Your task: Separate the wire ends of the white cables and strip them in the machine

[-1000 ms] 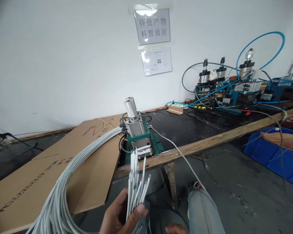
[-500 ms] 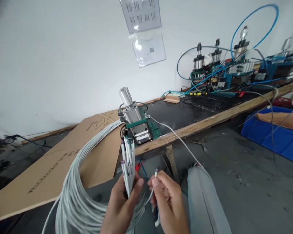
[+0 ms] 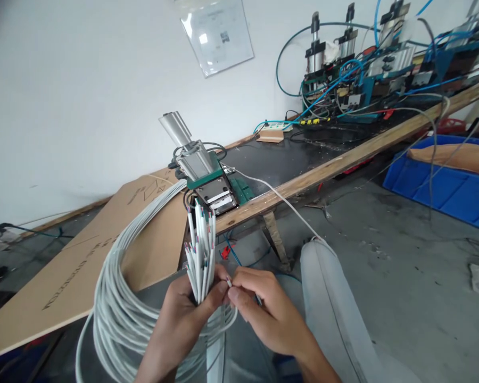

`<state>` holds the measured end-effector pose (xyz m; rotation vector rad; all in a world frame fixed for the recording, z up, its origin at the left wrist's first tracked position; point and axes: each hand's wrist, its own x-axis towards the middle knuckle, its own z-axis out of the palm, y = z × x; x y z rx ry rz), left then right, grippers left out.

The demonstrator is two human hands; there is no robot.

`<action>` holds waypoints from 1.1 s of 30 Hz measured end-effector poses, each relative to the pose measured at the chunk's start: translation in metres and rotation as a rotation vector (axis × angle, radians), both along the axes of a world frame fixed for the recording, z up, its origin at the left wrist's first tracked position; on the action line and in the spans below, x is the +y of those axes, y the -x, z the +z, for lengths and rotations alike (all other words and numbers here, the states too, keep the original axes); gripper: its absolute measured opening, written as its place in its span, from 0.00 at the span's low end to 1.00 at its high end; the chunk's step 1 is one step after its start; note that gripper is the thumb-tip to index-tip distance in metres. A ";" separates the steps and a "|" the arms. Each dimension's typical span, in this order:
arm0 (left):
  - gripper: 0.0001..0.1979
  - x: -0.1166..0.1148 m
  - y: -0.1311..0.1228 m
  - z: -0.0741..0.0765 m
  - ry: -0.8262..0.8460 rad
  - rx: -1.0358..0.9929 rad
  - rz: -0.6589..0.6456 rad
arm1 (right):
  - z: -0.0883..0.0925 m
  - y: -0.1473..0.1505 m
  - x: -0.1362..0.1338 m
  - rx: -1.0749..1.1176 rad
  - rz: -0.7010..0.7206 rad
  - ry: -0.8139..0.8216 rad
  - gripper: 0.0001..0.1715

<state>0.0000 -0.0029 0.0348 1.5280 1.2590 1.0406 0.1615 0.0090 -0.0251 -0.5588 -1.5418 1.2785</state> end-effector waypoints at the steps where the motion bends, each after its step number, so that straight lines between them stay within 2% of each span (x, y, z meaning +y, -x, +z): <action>1: 0.08 0.000 0.001 -0.001 0.006 -0.001 -0.006 | 0.000 0.000 0.000 0.008 0.012 -0.002 0.26; 10: 0.06 -0.001 0.012 -0.012 0.092 -0.097 -0.133 | -0.007 -0.003 0.000 0.073 0.162 0.041 0.25; 12: 0.05 -0.002 0.011 -0.012 0.064 -0.107 -0.132 | -0.008 -0.002 0.000 0.073 0.161 0.041 0.25; 14: 0.04 -0.005 0.005 -0.010 -0.006 -0.125 -0.049 | -0.006 -0.002 -0.001 0.034 0.105 -0.006 0.26; 16: 0.03 -0.009 -0.003 -0.005 -0.064 -0.132 0.090 | -0.004 -0.003 -0.002 -0.029 0.033 -0.055 0.26; 18: 0.03 -0.012 -0.012 0.000 -0.079 -0.098 0.211 | -0.001 -0.004 -0.004 -0.076 -0.002 -0.089 0.23; 20: 0.04 -0.014 -0.017 0.006 -0.082 -0.051 0.273 | 0.000 -0.005 -0.007 -0.120 -0.011 -0.094 0.21; 24: 0.06 -0.013 -0.016 0.007 -0.058 0.029 0.306 | 0.000 -0.005 -0.010 -0.217 -0.032 -0.090 0.20; 29: 0.09 -0.010 -0.008 -0.001 0.005 0.102 0.181 | -0.003 -0.002 -0.011 -0.210 -0.102 -0.081 0.15; 33: 0.08 -0.011 -0.014 0.003 -0.002 0.087 0.312 | -0.005 -0.002 -0.010 -0.208 -0.145 -0.164 0.14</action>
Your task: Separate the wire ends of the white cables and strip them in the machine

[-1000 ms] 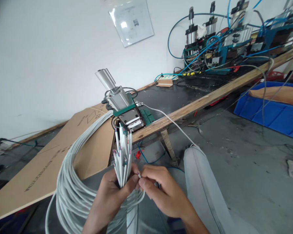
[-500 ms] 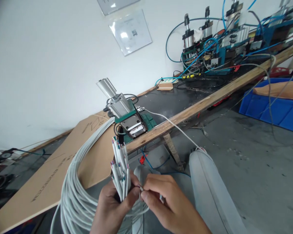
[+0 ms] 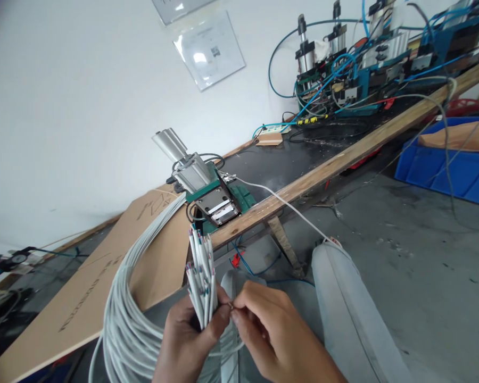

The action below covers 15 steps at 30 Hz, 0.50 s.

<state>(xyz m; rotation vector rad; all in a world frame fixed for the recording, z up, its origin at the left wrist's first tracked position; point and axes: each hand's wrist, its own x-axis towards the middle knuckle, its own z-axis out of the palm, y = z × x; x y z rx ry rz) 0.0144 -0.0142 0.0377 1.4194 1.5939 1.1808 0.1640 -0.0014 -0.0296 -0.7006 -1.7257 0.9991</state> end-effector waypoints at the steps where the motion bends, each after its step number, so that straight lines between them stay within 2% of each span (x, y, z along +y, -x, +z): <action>1: 0.08 0.000 -0.001 0.001 -0.004 0.004 0.013 | 0.000 -0.001 0.000 -0.010 -0.003 -0.012 0.13; 3: 0.07 0.002 0.000 0.001 -0.011 0.040 -0.014 | 0.001 -0.004 -0.001 -0.047 -0.002 -0.014 0.12; 8: 0.04 0.009 0.010 -0.007 -0.109 0.145 -0.262 | 0.002 -0.013 -0.006 -0.155 0.033 -0.002 0.11; 12: 0.07 0.010 0.009 -0.010 -0.250 0.184 -0.297 | 0.002 -0.018 -0.011 -0.257 0.054 0.030 0.11; 15: 0.06 0.010 0.006 -0.009 -0.260 0.170 -0.328 | 0.001 -0.020 -0.010 -0.242 0.069 0.027 0.09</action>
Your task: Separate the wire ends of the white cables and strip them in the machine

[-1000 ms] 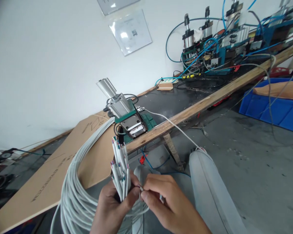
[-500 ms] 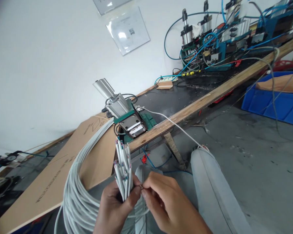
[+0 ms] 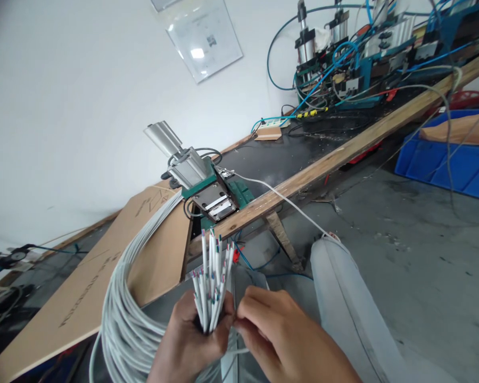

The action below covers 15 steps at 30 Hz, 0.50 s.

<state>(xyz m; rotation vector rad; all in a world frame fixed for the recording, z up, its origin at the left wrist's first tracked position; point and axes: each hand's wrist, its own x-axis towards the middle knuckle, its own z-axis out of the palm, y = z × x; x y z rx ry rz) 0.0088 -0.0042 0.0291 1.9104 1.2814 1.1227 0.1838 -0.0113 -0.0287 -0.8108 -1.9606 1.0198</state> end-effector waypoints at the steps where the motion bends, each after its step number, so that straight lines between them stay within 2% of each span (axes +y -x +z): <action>1: 0.06 0.000 0.000 0.001 0.042 0.009 -0.010 | 0.000 0.000 0.002 0.029 -0.002 -0.008 0.10; 3: 0.06 -0.001 0.000 0.003 0.123 -0.012 -0.005 | -0.001 0.003 0.006 0.126 0.004 -0.022 0.13; 6: 0.06 -0.004 0.000 0.006 0.225 -0.096 0.108 | -0.005 0.013 0.013 0.327 0.035 0.027 0.17; 9: 0.10 -0.009 0.001 0.009 0.288 -0.155 0.201 | -0.009 0.027 0.016 0.522 0.074 0.110 0.19; 15: 0.13 -0.011 0.007 0.005 0.333 -0.246 0.169 | -0.012 0.045 0.016 0.678 0.081 0.231 0.22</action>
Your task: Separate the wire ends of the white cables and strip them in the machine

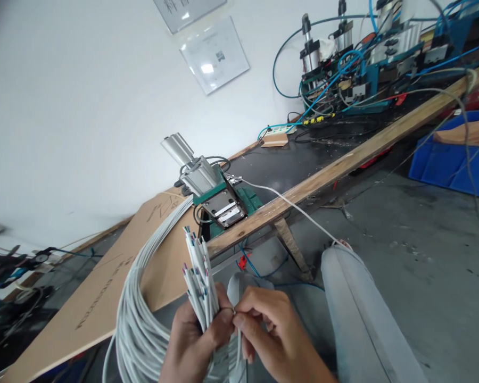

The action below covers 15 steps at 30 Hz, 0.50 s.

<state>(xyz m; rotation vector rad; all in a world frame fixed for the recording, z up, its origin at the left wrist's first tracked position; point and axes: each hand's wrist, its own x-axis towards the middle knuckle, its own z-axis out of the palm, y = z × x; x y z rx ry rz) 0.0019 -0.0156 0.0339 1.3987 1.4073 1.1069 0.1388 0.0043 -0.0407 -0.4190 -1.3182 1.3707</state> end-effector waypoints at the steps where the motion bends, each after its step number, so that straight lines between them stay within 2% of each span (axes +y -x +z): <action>1: 0.13 0.000 0.002 -0.002 -0.006 -0.013 -0.001 | 0.000 0.001 0.000 0.012 0.006 0.006 0.22; 12: 0.22 -0.001 0.013 -0.019 -0.011 -0.096 -0.067 | -0.006 0.006 -0.001 0.068 0.050 0.045 0.22; 15: 0.23 -0.002 0.014 -0.022 -0.011 -0.143 -0.046 | -0.009 0.007 -0.001 0.078 0.054 0.050 0.22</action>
